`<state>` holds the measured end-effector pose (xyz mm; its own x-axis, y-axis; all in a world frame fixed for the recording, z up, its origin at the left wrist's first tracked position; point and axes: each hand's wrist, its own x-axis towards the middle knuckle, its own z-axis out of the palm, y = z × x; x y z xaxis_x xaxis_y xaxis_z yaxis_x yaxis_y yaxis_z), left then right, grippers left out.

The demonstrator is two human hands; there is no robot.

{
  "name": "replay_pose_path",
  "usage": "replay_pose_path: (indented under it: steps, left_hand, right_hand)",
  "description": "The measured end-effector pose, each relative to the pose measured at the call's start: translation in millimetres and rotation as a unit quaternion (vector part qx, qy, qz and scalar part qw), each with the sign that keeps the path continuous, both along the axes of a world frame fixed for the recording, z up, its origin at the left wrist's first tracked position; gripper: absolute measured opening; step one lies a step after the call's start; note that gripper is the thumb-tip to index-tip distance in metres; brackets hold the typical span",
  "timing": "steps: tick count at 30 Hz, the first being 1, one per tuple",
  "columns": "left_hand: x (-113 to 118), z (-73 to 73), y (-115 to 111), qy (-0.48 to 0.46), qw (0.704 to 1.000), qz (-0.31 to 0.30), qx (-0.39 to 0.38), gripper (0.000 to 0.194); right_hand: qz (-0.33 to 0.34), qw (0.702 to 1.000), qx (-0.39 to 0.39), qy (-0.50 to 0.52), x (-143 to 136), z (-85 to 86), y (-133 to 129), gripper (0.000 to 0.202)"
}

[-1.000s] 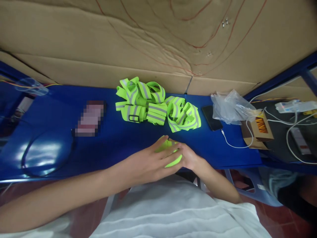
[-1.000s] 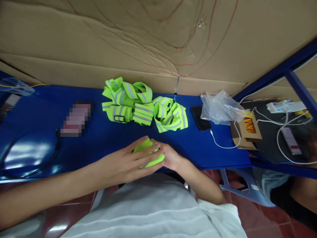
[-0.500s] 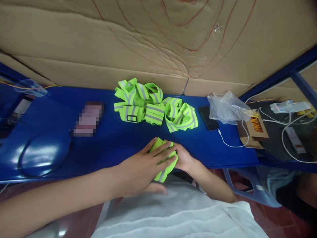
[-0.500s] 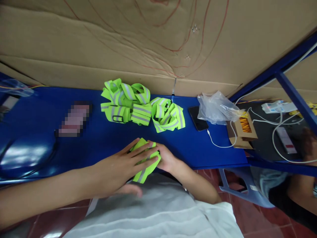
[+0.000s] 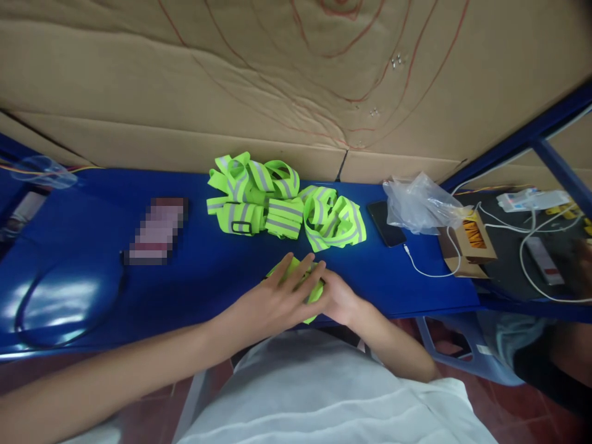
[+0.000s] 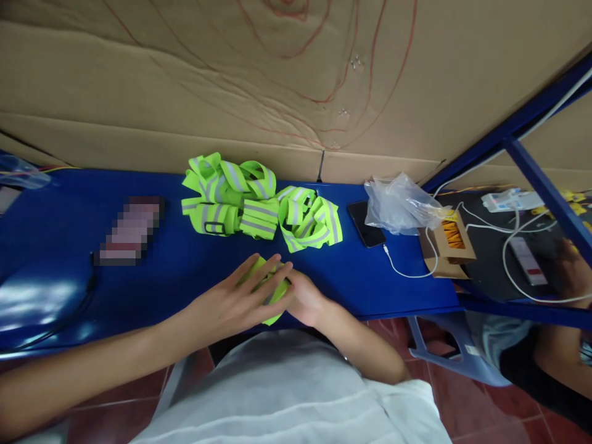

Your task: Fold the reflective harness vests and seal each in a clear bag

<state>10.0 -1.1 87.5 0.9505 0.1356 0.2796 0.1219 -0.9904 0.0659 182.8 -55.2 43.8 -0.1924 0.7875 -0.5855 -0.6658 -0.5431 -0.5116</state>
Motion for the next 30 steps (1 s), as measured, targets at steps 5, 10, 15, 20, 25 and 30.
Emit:
replay_pose_path:
  steps: [5, 10, 15, 20, 25, 30]
  left_hand:
    - [-5.7, -5.2, 5.9, -0.067, 0.997, 0.007, -0.031, 0.054]
    - [-13.3, -25.2, -6.9, -0.261, 0.897, 0.115, -0.338, 0.05]
    - [-12.0, -55.5, -30.4, -0.503, 0.457, 0.242, -0.692, 0.051]
    - [-17.6, -64.9, -24.0, -0.479, 0.273, 0.269, -0.79, 0.059]
    - [-20.7, -62.1, -14.7, -0.469, 0.26, 0.257, -0.804, 0.052]
    - [-10.0, -53.9, -16.6, -0.404, 0.301, 0.196, -0.841, 0.058]
  right_hand:
    - [0.083, 0.994, 0.01, 0.069, 4.2, 10.9, -5.0, 0.053]
    - [0.125, 0.888, 0.189, -0.4, 71.0, 33.6, -10.8, 0.052]
    - [-0.138, 0.454, -0.026, -0.88, 191.8, 47.6, 45.4, 0.052]
    - [-0.081, 0.44, -0.109, -0.888, 247.5, 34.2, 92.0, 0.054]
    - [-0.121, 0.372, -0.079, -0.917, 233.2, 29.7, 70.5, 0.038]
    - [-0.172, 0.27, 0.21, -0.924, 140.0, 44.6, 23.1, 0.03]
